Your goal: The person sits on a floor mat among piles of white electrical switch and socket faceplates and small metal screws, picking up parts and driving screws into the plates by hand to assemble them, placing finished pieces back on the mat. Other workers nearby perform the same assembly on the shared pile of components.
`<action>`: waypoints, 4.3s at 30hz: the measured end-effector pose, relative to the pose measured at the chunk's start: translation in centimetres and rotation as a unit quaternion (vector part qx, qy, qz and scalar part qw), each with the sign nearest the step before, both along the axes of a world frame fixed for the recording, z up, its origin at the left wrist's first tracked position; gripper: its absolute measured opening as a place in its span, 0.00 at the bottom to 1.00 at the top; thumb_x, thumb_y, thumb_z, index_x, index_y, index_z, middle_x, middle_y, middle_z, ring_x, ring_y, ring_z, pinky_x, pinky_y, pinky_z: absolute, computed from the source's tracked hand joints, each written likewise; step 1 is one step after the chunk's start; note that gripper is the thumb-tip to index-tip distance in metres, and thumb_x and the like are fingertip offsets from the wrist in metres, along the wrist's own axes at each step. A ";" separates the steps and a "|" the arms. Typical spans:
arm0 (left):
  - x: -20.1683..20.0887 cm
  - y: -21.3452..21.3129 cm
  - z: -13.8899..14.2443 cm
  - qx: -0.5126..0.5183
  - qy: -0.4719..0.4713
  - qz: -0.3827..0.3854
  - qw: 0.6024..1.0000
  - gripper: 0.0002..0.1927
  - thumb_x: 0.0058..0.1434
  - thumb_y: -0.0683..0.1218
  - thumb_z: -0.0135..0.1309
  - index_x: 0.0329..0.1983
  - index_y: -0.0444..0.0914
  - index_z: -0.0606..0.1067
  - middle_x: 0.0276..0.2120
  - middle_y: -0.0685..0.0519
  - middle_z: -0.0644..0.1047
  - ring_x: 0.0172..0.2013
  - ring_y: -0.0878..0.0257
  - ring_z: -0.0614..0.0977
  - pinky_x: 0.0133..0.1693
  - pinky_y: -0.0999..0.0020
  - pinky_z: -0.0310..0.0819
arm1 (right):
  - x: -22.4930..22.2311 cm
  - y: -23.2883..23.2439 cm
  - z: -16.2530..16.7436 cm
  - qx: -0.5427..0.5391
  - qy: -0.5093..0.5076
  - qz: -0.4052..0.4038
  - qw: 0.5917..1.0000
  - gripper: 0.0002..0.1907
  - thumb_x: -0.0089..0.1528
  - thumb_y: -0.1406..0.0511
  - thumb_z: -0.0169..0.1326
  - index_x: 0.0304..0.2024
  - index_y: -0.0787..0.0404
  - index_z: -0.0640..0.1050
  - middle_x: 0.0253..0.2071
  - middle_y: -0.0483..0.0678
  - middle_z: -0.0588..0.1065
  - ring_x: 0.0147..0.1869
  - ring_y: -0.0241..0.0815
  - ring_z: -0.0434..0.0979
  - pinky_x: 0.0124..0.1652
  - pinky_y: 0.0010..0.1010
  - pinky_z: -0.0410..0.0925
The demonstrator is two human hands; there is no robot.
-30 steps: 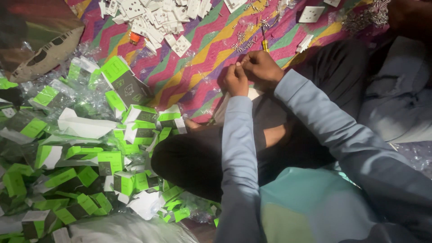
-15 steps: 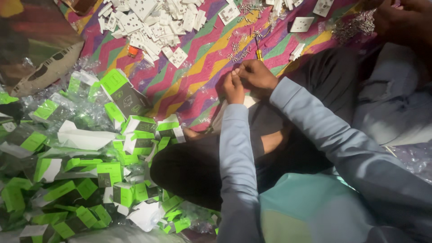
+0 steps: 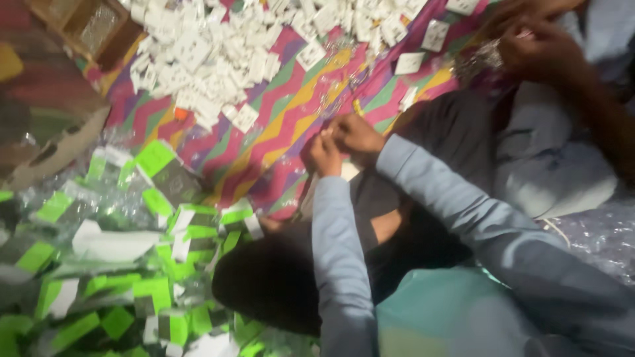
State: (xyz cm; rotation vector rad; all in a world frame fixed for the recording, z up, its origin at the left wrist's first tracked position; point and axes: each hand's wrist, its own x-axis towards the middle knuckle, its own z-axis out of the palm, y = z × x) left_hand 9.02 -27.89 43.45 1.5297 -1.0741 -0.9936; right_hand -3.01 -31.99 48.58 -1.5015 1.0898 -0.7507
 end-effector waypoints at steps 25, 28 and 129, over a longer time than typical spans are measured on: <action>-0.5 0.6 0.0 -0.008 0.006 0.047 0.999 0.15 0.71 0.48 0.53 0.41 0.30 0.77 0.32 0.50 0.79 0.32 0.64 0.78 0.37 0.66 0.73 | -0.1 0.5 -0.6 0.093 -0.072 -0.031 0.993 0.03 0.65 0.72 0.53 0.41 0.65 0.76 0.35 0.41 0.75 0.41 0.31 0.74 0.42 0.26 0.69; -0.6 0.6 -0.2 -0.077 0.025 0.047 0.996 0.12 0.69 0.44 0.54 0.47 0.29 0.74 0.38 0.49 0.78 0.40 0.64 0.79 0.45 0.67 0.74 | -0.1 0.4 -0.7 0.102 -0.083 -0.050 0.990 0.03 0.65 0.73 0.55 0.41 0.66 0.76 0.36 0.42 0.74 0.41 0.31 0.73 0.41 0.26 0.69; -0.6 1.0 0.4 -0.112 -0.309 -0.039 0.944 0.09 0.59 0.49 0.61 0.27 0.41 0.80 0.27 0.45 0.80 0.30 0.44 0.81 0.35 0.49 0.72 | -3.6 1.8 3.0 -0.182 0.189 0.034 0.964 0.17 0.56 0.61 0.57 0.46 0.61 0.82 0.38 0.57 0.80 0.41 0.59 0.81 0.40 0.47 0.72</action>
